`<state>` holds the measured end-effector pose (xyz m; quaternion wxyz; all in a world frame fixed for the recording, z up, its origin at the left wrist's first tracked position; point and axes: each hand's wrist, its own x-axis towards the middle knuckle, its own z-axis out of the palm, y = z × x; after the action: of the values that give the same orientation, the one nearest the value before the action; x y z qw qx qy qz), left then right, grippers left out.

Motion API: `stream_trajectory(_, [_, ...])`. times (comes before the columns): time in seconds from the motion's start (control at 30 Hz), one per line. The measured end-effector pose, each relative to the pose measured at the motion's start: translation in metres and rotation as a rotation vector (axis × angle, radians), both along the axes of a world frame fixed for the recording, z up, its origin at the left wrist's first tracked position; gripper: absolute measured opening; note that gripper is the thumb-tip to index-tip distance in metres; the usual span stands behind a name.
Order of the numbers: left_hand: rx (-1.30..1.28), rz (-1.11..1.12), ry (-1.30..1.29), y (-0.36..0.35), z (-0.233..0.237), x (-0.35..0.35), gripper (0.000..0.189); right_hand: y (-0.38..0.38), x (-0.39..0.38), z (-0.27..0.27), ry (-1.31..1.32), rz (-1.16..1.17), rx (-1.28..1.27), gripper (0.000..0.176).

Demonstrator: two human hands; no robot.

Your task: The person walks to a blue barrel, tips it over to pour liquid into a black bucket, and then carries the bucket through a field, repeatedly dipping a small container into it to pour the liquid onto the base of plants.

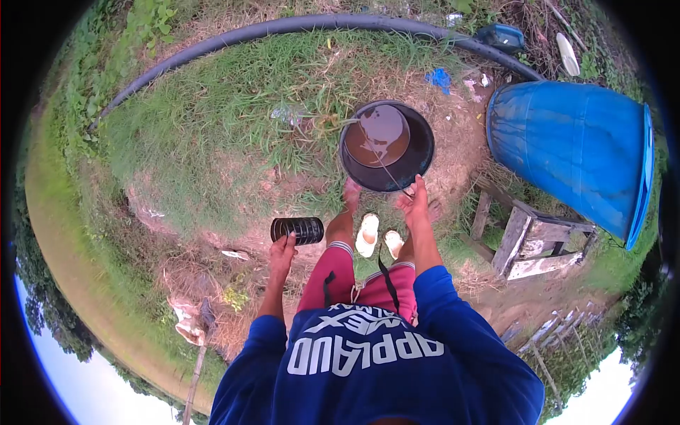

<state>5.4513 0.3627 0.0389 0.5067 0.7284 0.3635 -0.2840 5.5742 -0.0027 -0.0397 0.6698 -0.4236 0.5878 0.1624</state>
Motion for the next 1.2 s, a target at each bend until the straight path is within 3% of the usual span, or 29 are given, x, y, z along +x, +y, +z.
stream_trajectory(0.1, [-0.003,0.06,-0.036,-0.002,0.005,0.008,0.043,0.002,0.035,0.052,-0.103,0.221,-0.289,0.073])
stream_trajectory(0.13, [-0.013,0.083,-0.052,-0.003,0.01,0.01,0.042,-0.004,0.044,0.062,-0.122,0.189,-0.311,0.073])
stream_trajectory(0.2, [-0.075,0.096,-0.051,0.006,-0.002,-0.001,0.043,-0.02,0.057,0.082,0.012,0.826,-0.339,0.075])
stream_trajectory(0.23, [-0.08,0.105,-0.056,0.008,-0.004,-0.004,0.043,-0.022,0.064,0.092,0.037,1.127,-0.565,0.062])
stream_trajectory(0.27, [-0.083,0.116,-0.058,0.008,-0.003,-0.005,0.044,-0.026,0.065,0.087,0.038,1.099,-0.585,0.062])
stream_trajectory(0.33, [-0.096,0.118,-0.066,0.009,0.001,-0.007,0.044,-0.033,0.062,0.059,-0.294,1.287,-0.874,0.051])
stream_trajectory(0.37, [-0.115,0.152,-0.056,0.011,0.0,-0.011,0.043,-0.033,0.069,0.065,-0.397,1.279,-0.837,0.043])
stream_trajectory(0.4, [-0.132,0.187,-0.044,0.013,-0.001,-0.016,0.043,-0.033,0.077,0.07,-0.393,1.265,-0.846,0.043])
stream_trajectory(0.47, [-0.157,0.172,-0.06,0.019,-0.001,-0.024,0.042,-0.033,0.089,0.079,-0.392,1.323,-0.627,0.038])
stream_trajectory(0.5, [-0.151,0.19,-0.056,0.019,-0.001,-0.026,0.042,-0.038,0.083,0.061,-0.391,1.306,-0.638,0.038])
stream_trajectory(0.57, [-0.142,0.217,-0.037,0.019,0.0,-0.029,0.041,-0.04,0.081,0.042,-0.49,1.069,-0.282,0.035])
stream_trajectory(0.7, [-0.184,0.206,-0.061,0.021,0.002,-0.033,0.039,-0.04,0.078,0.044,-0.65,1.012,-0.162,0.039])
stream_trajectory(0.8, [-0.196,0.223,-0.072,0.016,0.007,-0.032,0.039,-0.042,0.079,0.051,-0.528,1.088,0.027,0.044])
stream_trajectory(0.93, [-0.191,0.211,-0.034,0.01,0.017,-0.025,0.039,-0.035,0.069,0.054,-0.562,1.146,0.043,0.044])
stream_trajectory(1.13, [-0.134,0.236,-0.079,-0.003,0.037,-0.018,0.038,-0.023,0.063,0.055,-0.25,1.074,-0.099,0.037])
stream_trajectory(1.2, [-0.136,0.246,-0.121,-0.001,0.041,-0.018,0.037,-0.024,0.061,0.046,-0.229,1.152,-0.097,0.036])
